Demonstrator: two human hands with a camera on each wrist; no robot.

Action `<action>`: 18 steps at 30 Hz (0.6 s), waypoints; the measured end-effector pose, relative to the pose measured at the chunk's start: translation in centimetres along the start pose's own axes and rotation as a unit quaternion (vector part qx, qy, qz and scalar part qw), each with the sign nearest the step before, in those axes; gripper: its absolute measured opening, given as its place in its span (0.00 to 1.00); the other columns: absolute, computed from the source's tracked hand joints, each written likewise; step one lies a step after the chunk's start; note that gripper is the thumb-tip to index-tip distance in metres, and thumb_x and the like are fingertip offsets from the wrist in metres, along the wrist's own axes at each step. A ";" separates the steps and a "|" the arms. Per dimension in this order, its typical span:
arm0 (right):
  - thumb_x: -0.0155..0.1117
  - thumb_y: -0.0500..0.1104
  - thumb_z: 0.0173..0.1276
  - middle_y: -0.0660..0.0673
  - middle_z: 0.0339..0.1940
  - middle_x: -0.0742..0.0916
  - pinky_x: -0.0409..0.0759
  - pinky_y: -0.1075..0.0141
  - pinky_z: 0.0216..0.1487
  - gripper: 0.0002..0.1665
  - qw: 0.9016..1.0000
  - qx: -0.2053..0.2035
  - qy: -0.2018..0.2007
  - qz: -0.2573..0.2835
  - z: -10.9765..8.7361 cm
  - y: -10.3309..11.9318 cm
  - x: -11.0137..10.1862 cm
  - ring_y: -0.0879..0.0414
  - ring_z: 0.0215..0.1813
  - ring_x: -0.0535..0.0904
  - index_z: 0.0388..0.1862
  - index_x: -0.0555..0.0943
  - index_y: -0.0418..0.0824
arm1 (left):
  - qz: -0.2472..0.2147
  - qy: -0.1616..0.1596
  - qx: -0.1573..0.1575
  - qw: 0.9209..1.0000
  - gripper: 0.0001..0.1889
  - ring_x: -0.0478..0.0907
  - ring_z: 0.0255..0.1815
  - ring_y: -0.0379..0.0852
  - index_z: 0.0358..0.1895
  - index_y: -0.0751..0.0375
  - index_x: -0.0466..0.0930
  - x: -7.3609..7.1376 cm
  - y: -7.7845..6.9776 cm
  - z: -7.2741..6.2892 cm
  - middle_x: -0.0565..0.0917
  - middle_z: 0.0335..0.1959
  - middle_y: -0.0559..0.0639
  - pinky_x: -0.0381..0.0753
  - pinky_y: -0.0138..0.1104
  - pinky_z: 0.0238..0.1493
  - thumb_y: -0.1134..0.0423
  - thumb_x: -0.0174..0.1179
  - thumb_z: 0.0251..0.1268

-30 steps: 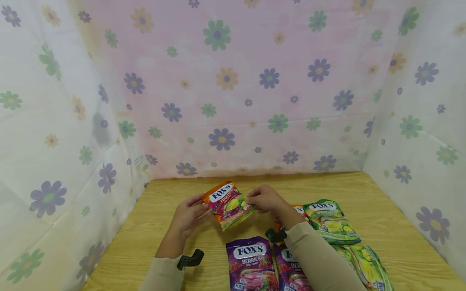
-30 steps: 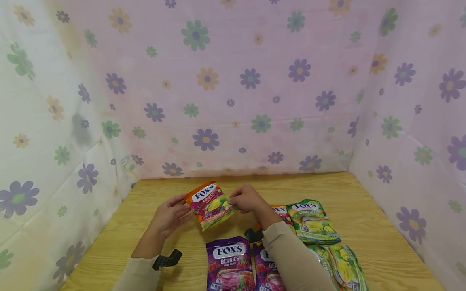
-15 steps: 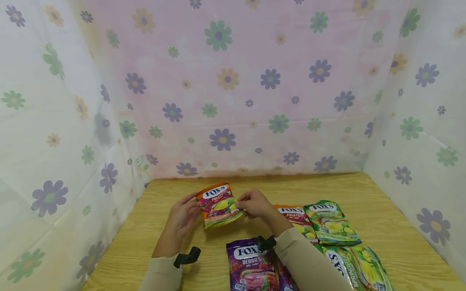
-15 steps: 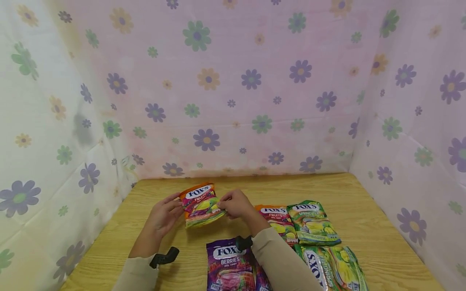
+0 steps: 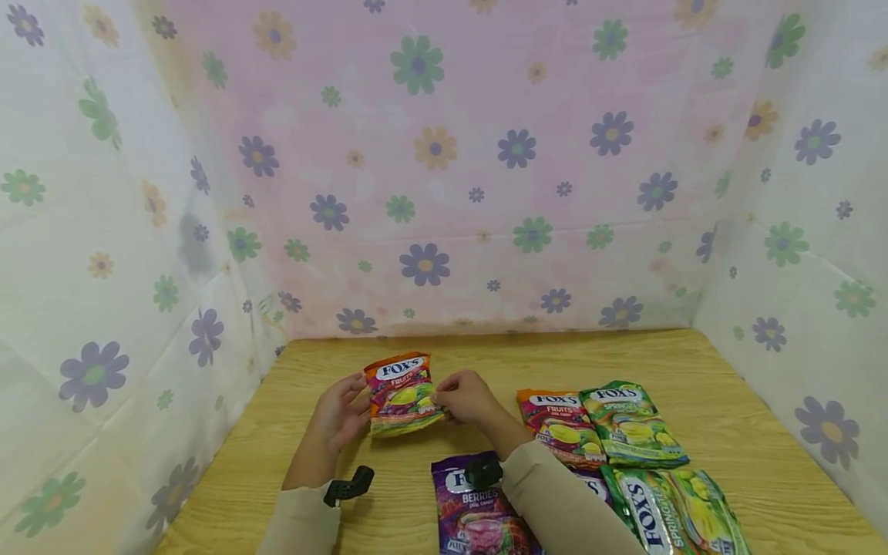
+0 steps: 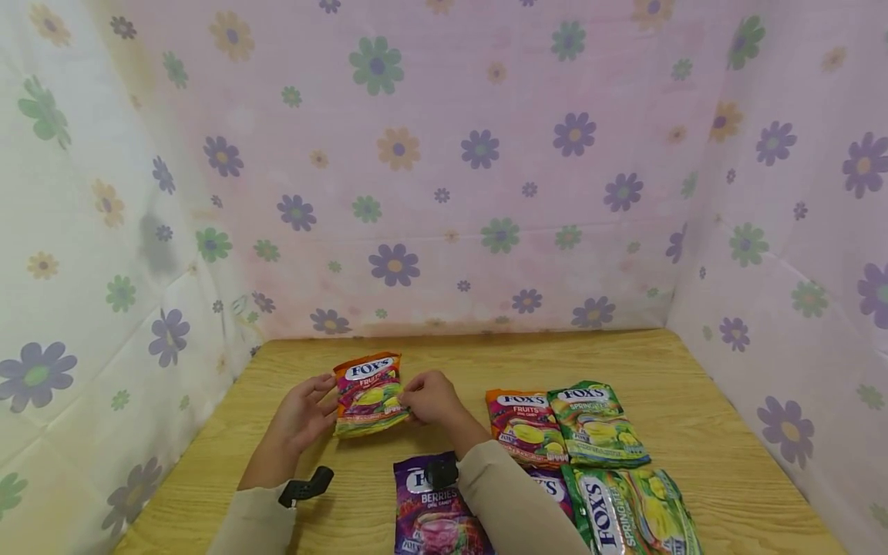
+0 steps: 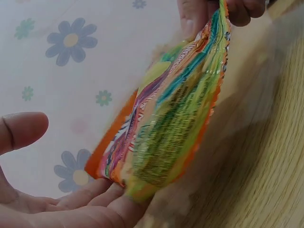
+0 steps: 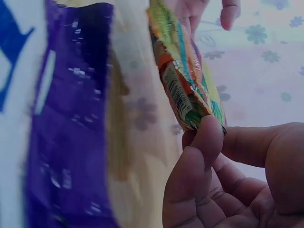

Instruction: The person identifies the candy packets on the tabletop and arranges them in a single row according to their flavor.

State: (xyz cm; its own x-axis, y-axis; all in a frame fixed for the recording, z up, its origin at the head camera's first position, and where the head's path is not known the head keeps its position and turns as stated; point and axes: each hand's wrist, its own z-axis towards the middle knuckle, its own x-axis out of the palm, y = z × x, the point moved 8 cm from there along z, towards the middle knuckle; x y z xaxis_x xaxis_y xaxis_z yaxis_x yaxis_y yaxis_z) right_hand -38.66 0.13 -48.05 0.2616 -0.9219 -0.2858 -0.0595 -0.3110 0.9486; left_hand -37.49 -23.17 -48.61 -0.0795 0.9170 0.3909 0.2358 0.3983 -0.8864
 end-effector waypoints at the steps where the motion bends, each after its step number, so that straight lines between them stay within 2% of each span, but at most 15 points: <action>1: 0.70 0.43 0.72 0.42 0.36 0.86 0.88 0.58 0.32 0.10 1.000 0.002 -0.003 -0.006 0.0 -0.1 0.1 0.53 0.27 0.82 0.45 0.85 0.37 | -0.002 0.001 0.001 1.000 0.37 0.58 0.81 0.65 0.83 0.66 0.41 0.0 0.0 0.1 0.49 0.84 0.67 0.60 0.55 0.80 0.62 0.48 0.79; 6: 0.69 0.43 0.73 0.43 0.35 0.86 0.87 0.58 0.31 0.09 1.000 0.005 -0.009 -0.028 0.2 -0.3 0.8 0.52 0.27 0.83 0.44 0.85 0.38 | 0.001 0.009 0.006 1.000 0.38 0.44 0.85 0.67 0.81 0.72 0.39 -0.2 0.3 0.2 0.43 0.84 0.71 0.49 0.54 0.84 0.62 0.47 0.79; 11: 0.69 0.41 0.72 0.44 0.33 0.88 0.87 0.59 0.29 0.09 1.000 -0.006 0.001 -0.025 0.3 0.0 1.7 0.52 0.27 0.85 0.44 0.85 0.36 | 0.013 -0.001 0.017 1.000 0.38 0.37 0.86 0.66 0.81 0.75 0.38 -0.8 0.1 0.2 0.40 0.84 0.72 0.39 0.51 0.85 0.62 0.47 0.79; 14: 0.69 0.40 0.72 0.43 0.34 0.88 0.88 0.59 0.30 0.10 1.000 -0.008 0.012 -0.020 0.3 0.1 2.5 0.51 0.28 0.86 0.47 0.85 0.35 | 0.017 -0.012 0.022 1.000 0.37 0.42 0.86 0.64 0.81 0.75 0.41 -1.4 -0.2 0.2 0.43 0.84 0.70 0.43 0.50 0.85 0.61 0.46 0.80; 16: 0.68 0.39 0.72 0.43 0.36 0.89 0.88 0.58 0.31 0.12 1.000 -0.014 0.021 -0.018 0.4 0.3 3.1 0.50 0.30 0.87 0.49 0.85 0.33 | 0.031 -0.017 0.026 0.999 0.35 0.47 0.84 0.61 0.81 0.74 0.43 -1.8 -0.5 0.0 0.47 0.83 0.69 0.50 0.49 0.84 0.60 0.45 0.81; 18: 0.68 0.38 0.72 0.42 0.38 0.89 0.89 0.57 0.33 0.15 0.999 -0.019 0.032 -0.008 0.5 0.5 3.9 0.49 0.31 0.88 0.53 0.84 0.31 | 0.057 -0.034 0.027 0.997 0.33 0.56 0.81 0.58 0.80 0.72 0.48 -2.4 -0.7 0.0 0.54 0.82 0.67 0.60 0.46 0.81 0.59 0.47 0.81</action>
State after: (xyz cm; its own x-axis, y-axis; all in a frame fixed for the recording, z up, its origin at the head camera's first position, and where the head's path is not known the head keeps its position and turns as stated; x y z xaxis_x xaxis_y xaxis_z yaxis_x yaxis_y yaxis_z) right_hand -38.12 -3.68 -48.77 0.3237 -0.8995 -0.2935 -0.0183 -0.3161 0.9486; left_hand -37.50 -25.68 -48.93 -0.1208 0.9552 0.2702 0.1946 0.2897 -0.9371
